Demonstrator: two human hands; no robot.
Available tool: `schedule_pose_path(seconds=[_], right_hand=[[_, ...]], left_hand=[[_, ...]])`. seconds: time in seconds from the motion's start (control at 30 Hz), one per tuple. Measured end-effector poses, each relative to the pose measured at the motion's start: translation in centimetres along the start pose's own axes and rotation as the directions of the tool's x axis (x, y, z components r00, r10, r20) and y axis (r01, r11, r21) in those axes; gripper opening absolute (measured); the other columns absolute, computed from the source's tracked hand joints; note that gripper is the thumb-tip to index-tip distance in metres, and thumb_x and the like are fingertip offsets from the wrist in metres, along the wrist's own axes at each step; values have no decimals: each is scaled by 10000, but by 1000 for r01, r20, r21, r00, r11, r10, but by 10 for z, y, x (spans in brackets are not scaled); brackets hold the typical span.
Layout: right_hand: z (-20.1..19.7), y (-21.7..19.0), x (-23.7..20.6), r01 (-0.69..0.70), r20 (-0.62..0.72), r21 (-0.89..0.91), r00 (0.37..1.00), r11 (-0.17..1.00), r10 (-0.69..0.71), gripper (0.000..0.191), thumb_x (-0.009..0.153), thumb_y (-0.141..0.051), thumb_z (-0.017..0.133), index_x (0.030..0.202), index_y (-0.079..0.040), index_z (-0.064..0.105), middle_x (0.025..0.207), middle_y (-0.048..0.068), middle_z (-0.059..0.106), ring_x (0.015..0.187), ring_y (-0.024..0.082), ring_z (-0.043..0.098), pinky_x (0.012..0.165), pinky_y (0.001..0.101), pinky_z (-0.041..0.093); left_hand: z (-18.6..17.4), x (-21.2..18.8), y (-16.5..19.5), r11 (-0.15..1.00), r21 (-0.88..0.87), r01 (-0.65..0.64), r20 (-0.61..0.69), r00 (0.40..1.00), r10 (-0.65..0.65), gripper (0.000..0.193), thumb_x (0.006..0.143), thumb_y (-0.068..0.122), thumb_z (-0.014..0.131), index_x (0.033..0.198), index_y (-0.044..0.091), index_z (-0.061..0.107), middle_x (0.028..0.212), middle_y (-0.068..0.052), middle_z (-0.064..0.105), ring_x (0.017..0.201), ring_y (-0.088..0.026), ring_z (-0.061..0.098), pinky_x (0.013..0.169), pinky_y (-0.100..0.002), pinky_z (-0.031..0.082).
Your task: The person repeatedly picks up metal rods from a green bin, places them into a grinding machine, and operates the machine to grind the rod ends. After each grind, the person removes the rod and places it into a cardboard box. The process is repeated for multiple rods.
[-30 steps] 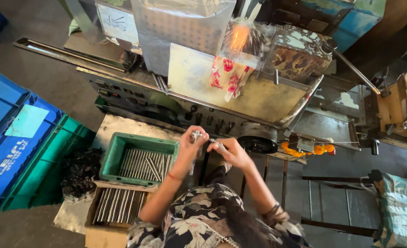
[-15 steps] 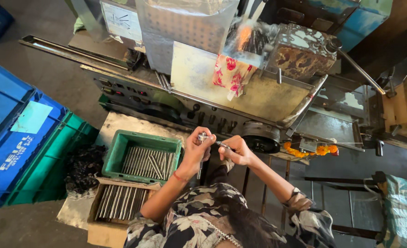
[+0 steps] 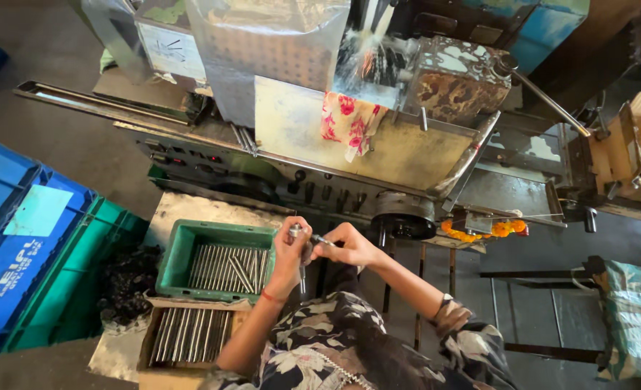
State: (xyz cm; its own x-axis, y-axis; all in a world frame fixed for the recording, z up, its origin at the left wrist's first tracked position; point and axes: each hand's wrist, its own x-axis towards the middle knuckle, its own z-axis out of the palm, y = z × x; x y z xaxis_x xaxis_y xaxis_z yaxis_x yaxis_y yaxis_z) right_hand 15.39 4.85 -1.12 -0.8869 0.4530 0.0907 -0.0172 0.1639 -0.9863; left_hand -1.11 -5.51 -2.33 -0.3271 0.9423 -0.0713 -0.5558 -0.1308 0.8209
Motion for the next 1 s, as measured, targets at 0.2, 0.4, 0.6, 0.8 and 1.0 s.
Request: schedule_pose_path(seconds=[0.2, 0.4, 0.6, 0.8, 1.0], right_hand=[[-26, 42, 20, 222, -248, -444, 901, 868, -357, 87, 1009, -80, 681, 948, -30, 718, 801, 23, 651, 696, 94, 556, 636, 285, 456], [-104, 91, 64, 6, -461, 771, 695, 637, 552, 276, 932, -252, 728, 1189, -155, 697, 618, -82, 374, 516, 66, 378, 494, 256, 373], [-121, 90, 120, -25, -437, 821, 616, 570, 656, 155, 958, -223, 726, 966, -228, 571, 613, -83, 334, 465, 63, 288, 424, 244, 265], [-126, 94, 137, 16, -482, 776, 660, 631, 576, 311, 1025, -379, 596, 827, -170, 478, 571, -60, 322, 423, 91, 294, 381, 277, 283], [-141, 124, 108, -127, -572, 466, 712, 876, 407, 349, 1033, -382, 619, 817, -115, 559, 668, -59, 465, 530, 71, 420, 471, 285, 337]], left_hand=[[-66, 16, -32, 810, -521, 268, -39, 941, -336, 74, 994, 201, 626, 956, 175, 569, 590, 85, 310, 425, -25, 268, 350, -184, 210], [-159, -9, -49, 701, -696, 156, -299, 825, -481, 305, 977, 319, 676, 791, 183, 476, 562, 102, 295, 414, -21, 254, 337, -187, 210], [-180, 15, -43, 545, -827, 139, -197, 836, -512, 539, 982, 398, 711, 633, 207, 347, 540, 89, 264, 402, -45, 245, 356, -216, 224], [-123, 91, -41, 826, -532, 186, -285, 879, -382, 301, 972, 312, 675, 786, 208, 463, 571, 103, 295, 429, -31, 254, 372, -212, 207], [-21, 192, -25, 951, -205, 233, -71, 965, -252, 180, 961, 203, 702, 987, 180, 526, 613, 102, 303, 448, -34, 263, 387, -224, 212]])
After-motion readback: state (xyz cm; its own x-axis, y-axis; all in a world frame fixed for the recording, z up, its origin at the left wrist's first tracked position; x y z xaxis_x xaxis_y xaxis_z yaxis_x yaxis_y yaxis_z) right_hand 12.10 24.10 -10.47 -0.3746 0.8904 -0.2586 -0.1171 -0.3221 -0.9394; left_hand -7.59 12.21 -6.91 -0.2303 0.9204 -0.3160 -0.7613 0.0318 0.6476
